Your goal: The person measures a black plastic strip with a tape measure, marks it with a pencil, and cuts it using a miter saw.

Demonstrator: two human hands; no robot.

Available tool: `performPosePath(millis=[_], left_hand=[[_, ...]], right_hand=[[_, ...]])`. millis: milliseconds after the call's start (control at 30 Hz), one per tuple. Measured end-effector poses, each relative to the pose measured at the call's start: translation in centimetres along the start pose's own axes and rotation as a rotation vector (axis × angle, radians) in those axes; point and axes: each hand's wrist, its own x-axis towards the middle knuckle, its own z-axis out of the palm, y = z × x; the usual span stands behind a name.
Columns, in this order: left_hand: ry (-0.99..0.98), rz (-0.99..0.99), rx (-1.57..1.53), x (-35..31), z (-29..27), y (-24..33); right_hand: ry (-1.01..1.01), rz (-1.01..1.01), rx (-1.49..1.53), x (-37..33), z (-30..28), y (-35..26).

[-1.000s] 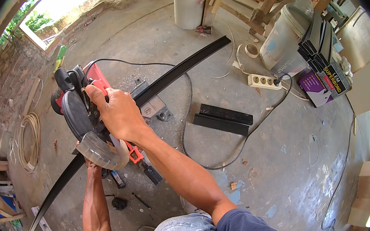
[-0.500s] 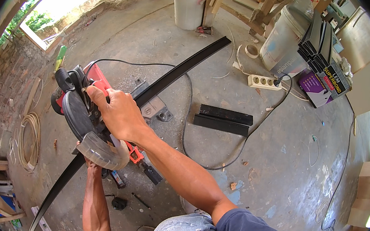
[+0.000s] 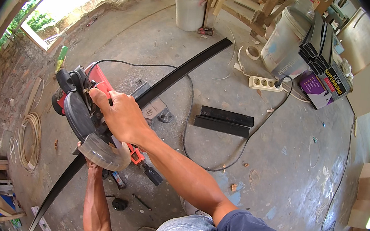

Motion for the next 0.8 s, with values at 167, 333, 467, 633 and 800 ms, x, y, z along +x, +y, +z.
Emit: performPosePath(millis=[167,333,467,633,800], left_hand=[[0.06,0.004,0.016,-0.3,-0.7,0.0],[0.117,0.01,-0.075,0.1,1.7,-0.9],[0.159,0.024,-0.14,0.2,3.1,-1.6],[0.24,0.053,-0.107,0.0,2.5,-1.1],[0.189,0.039,-0.087,0.1,0.2,-0.4]], right_hand=[[0.016,-0.01,-0.025,-0.2,0.0,-0.2],[0.012,-0.025,-0.011,-0.3,-0.3,0.0],[-0.002,-0.011,-0.027,-0.4,-0.3,0.0],[-0.003,-0.01,-0.006,-0.6,-0.4,0.1],[-0.071,0.004,-0.033,-1.0,-0.9,-0.1]])
